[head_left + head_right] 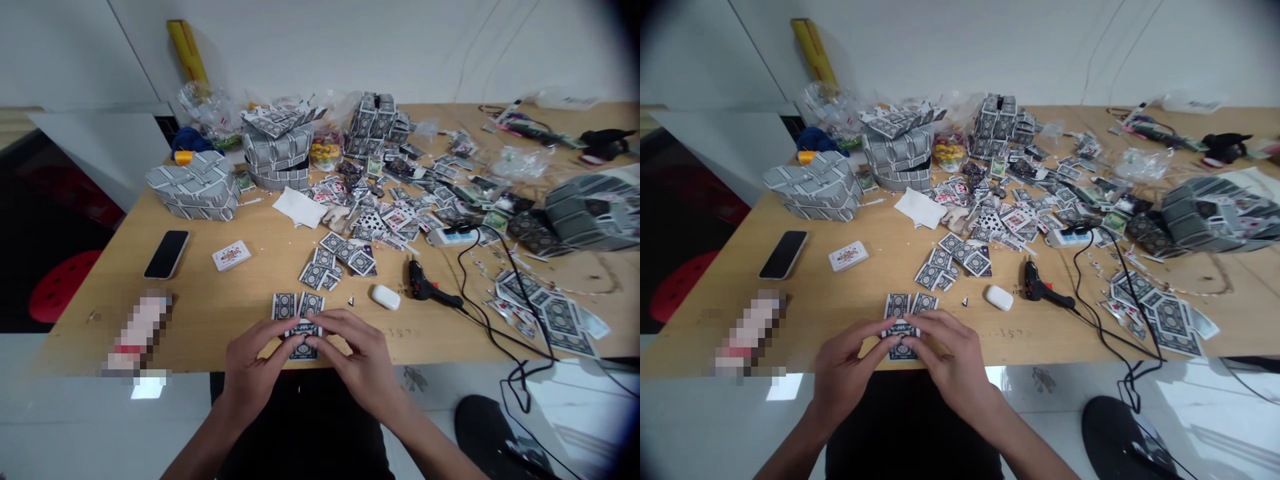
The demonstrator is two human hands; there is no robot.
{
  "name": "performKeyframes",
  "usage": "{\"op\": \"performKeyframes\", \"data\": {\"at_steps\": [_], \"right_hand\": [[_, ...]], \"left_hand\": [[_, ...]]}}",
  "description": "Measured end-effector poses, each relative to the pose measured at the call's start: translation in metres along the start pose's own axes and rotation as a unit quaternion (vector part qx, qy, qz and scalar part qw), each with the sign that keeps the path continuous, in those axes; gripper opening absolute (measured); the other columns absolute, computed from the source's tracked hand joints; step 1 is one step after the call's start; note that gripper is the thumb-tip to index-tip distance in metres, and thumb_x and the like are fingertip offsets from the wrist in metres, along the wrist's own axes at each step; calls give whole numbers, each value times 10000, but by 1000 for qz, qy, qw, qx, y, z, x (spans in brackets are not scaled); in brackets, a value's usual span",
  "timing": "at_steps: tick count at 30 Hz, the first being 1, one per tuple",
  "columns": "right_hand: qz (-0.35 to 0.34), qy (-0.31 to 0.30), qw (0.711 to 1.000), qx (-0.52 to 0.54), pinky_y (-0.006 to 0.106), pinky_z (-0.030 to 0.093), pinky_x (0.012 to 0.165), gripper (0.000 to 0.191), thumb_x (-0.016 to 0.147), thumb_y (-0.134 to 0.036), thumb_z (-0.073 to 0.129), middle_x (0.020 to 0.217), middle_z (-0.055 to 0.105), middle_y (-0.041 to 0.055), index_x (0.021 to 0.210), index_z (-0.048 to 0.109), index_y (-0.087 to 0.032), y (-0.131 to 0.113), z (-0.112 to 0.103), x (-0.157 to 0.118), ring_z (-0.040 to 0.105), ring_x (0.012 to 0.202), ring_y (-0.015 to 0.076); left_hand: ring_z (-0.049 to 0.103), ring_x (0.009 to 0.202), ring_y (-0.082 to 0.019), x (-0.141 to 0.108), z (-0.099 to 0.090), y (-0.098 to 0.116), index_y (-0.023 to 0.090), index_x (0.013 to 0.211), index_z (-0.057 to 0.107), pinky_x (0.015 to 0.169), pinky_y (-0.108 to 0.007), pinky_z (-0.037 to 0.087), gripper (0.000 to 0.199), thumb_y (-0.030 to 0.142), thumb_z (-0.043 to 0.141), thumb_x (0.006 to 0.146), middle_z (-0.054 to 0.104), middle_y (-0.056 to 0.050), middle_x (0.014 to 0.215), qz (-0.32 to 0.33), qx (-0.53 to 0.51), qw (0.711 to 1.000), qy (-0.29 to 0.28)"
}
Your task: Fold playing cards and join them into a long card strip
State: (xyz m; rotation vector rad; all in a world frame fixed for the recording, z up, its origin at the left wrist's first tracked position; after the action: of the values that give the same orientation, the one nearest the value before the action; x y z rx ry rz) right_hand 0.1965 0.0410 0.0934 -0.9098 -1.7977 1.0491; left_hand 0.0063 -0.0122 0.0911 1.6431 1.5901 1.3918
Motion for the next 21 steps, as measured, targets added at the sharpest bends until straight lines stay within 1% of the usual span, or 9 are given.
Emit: {"op": "performKeyframes", "data": {"at_steps": [2, 5, 10, 15, 21], "right_hand": [[-18, 8, 1000, -12, 331, 652, 898, 385, 951, -167, 789, 1134, 793, 38, 1295, 771, -336, 2, 0, -2, 761, 1015, 192], [-41, 14, 999, -22, 317, 656, 902, 406, 959, -131, 768, 1134, 792, 33, 1303, 768, -348, 4, 0, -5, 762, 1028, 186], [-71, 3, 997, -37, 290, 657, 903, 436, 995, -81, 694, 1157, 758, 61, 1359, 736, -318, 7, 2, -8, 752, 1038, 174], [-82, -1, 995, -48, 292, 656, 914, 437, 1011, -60, 648, 1158, 726, 76, 1368, 724, -302, 6, 3, -7, 745, 1062, 177], [-78, -6, 994, -73, 301, 660, 865, 400, 1026, -106, 646, 1100, 718, 74, 1365, 729, -303, 7, 3, -3, 745, 1011, 187]], "left_hand": [[816, 902, -157, 0, 2, 0, 303, 1147, 817, 847, -246, 659, 310, 129, 815, 890, 853, 8, 1052, 23, 0, 1000, 7], [821, 907, -158, -1, 3, 0, 288, 1141, 818, 858, -244, 663, 311, 107, 814, 888, 855, 0, 1057, 49, 10, 999, 10], [819, 882, -147, 1, 2, 0, 271, 1126, 818, 848, -227, 659, 298, 96, 819, 884, 856, 3, 1039, 63, 20, 998, 4], [813, 864, -141, 3, 2, -1, 263, 1128, 814, 815, -219, 655, 290, 96, 813, 891, 853, 3, 1024, 63, 31, 998, 1], [808, 851, -143, 5, 1, -3, 254, 1119, 817, 808, -221, 650, 262, 104, 802, 905, 850, -6, 1006, 85, 55, 995, 1]]}}
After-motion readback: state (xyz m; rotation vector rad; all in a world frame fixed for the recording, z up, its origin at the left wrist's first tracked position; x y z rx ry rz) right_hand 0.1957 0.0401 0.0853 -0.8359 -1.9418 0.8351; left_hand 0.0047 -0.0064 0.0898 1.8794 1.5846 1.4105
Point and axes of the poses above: each hand's wrist, its own x-axis towards the middle knuckle, its own z-axis out of the palm, y = z × x, the point moved 1 cm from there along x, towards the middle knuckle
